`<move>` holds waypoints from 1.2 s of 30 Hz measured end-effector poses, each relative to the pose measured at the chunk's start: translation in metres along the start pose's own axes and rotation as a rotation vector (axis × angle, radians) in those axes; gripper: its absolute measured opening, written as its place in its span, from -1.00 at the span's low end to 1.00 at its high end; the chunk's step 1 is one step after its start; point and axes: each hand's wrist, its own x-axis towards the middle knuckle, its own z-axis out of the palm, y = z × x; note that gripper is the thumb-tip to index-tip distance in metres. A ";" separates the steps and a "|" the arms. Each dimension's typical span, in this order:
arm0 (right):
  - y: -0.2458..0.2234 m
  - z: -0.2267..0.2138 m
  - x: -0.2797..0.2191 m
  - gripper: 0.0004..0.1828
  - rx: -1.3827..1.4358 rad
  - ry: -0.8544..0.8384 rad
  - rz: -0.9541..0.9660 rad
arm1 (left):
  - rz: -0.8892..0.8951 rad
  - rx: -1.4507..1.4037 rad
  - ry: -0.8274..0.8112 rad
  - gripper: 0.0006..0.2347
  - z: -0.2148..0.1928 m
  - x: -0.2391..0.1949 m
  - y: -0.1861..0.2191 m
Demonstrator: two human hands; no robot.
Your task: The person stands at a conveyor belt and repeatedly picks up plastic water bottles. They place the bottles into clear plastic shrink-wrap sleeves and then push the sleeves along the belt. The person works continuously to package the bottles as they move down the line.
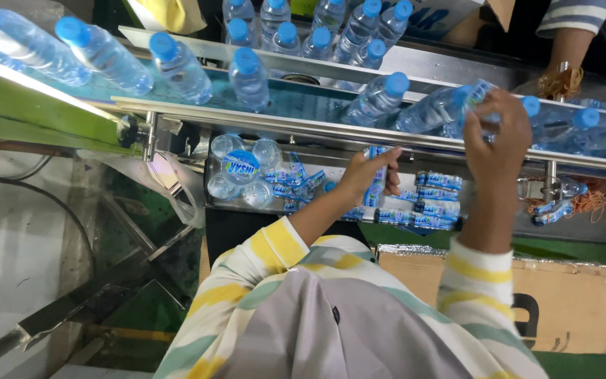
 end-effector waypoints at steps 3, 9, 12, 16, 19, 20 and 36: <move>0.036 0.010 0.027 -0.77 -0.324 0.150 -0.410 | 0.042 -0.180 -0.141 -0.87 -0.027 0.028 -0.035; 0.055 0.023 0.001 0.03 -0.022 0.032 -0.047 | 0.065 -0.243 -0.099 -0.56 -0.040 0.009 -0.023; 0.077 0.031 -0.022 0.41 -0.030 0.044 0.141 | 0.208 -0.177 -0.069 -0.63 -0.050 0.007 -0.020; 0.034 0.046 -0.031 -0.01 0.139 0.377 -0.041 | 0.194 -0.177 0.042 -0.75 -0.045 -0.012 0.002; -0.039 0.072 -0.028 -0.47 0.014 0.455 -0.384 | 0.158 0.135 0.367 -0.58 -0.061 0.013 -0.011; -0.055 0.090 -0.040 -0.68 0.375 0.133 -0.094 | 0.237 0.102 0.354 -0.65 -0.074 0.035 -0.031; -0.051 0.136 0.065 -0.62 0.135 0.160 -0.594 | 0.357 -0.259 0.076 -0.74 -0.096 -0.011 0.003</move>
